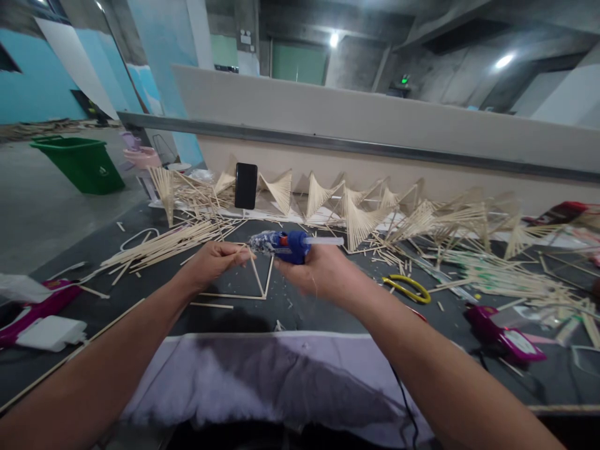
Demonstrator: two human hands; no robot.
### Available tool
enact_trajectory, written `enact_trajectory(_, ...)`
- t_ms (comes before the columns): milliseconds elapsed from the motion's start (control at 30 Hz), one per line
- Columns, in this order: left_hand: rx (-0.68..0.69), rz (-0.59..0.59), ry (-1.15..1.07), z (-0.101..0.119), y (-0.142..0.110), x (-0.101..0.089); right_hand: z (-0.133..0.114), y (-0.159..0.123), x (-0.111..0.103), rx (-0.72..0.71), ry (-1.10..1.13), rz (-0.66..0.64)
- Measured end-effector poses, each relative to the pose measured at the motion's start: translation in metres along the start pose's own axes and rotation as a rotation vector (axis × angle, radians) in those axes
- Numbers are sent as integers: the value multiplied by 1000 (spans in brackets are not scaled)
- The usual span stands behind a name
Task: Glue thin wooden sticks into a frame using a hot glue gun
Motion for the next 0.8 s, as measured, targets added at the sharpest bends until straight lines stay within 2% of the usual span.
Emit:
enact_trajectory(500, 46, -1, -16, 4, -2, 0, 11, -3, 4, 29, 22, -59)
enact_trajectory(800, 40, 4, -31, -3, 1, 1, -10, -3, -2, 22, 1, -34)
Point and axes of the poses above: each hand's wrist, its own y-axis towards the middle knuckle, its own x-axis out of the palm, z = x × y, the point moved 7 cm from there along y, towards the middle knuckle, and after that the axes turned 9 degrees about -x, right-handed, at the moved point
